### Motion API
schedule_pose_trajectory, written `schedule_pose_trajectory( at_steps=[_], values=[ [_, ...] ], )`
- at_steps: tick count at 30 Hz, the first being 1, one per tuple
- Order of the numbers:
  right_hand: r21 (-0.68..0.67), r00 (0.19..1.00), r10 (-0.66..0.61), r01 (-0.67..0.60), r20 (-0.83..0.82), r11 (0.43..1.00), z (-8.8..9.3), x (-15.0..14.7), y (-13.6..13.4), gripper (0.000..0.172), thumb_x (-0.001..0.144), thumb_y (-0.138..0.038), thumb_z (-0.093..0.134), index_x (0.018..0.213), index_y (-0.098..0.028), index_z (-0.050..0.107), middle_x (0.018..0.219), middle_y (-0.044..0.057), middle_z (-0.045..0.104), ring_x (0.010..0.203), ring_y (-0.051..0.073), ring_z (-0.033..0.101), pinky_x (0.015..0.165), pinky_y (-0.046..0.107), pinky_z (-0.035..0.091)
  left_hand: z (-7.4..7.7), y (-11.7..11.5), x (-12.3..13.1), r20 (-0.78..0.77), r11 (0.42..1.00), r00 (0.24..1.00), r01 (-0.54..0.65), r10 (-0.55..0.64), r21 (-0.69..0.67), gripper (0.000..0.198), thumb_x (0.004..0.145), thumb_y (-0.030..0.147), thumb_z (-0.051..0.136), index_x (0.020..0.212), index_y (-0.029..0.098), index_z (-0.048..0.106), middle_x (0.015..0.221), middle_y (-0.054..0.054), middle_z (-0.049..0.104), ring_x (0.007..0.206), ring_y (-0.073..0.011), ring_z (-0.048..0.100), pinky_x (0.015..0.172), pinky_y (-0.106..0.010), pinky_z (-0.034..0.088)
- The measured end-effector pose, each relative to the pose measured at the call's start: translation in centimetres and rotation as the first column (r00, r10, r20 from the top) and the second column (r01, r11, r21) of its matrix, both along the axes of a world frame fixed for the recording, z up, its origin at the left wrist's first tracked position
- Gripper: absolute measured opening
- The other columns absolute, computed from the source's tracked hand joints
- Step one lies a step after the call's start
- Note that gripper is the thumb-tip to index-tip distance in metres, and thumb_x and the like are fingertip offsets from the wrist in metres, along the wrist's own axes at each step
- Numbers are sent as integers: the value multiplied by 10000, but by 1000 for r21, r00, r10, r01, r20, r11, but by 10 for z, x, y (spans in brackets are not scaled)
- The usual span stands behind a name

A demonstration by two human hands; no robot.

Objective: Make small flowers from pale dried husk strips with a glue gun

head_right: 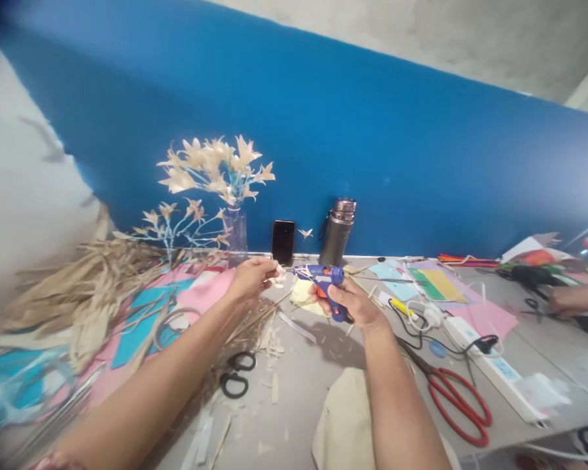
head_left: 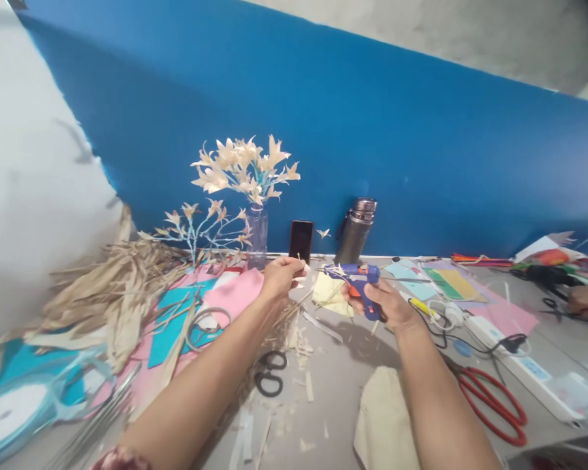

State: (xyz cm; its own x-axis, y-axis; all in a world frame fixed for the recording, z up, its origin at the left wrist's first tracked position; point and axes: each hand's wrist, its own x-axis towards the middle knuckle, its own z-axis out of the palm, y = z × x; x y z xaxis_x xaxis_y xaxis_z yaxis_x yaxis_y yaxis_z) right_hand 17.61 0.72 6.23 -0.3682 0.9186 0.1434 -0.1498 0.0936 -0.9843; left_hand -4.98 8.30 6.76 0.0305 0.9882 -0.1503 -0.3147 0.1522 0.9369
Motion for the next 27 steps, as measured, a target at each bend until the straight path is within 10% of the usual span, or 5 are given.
schedule_pose_trajectory(
  at_steps=[27],
  values=[
    [105,977,-106,87,185,991,1,3,-2,437,768,-559,719,922,-150,695,814,73,637,613,135,534,554,262,441,8,-2,-3,171,993,979,114,-112,-1,211,516,166,779,604,143,589,528,-25,644,519,-130,617,552,-245,446]
  ],
)
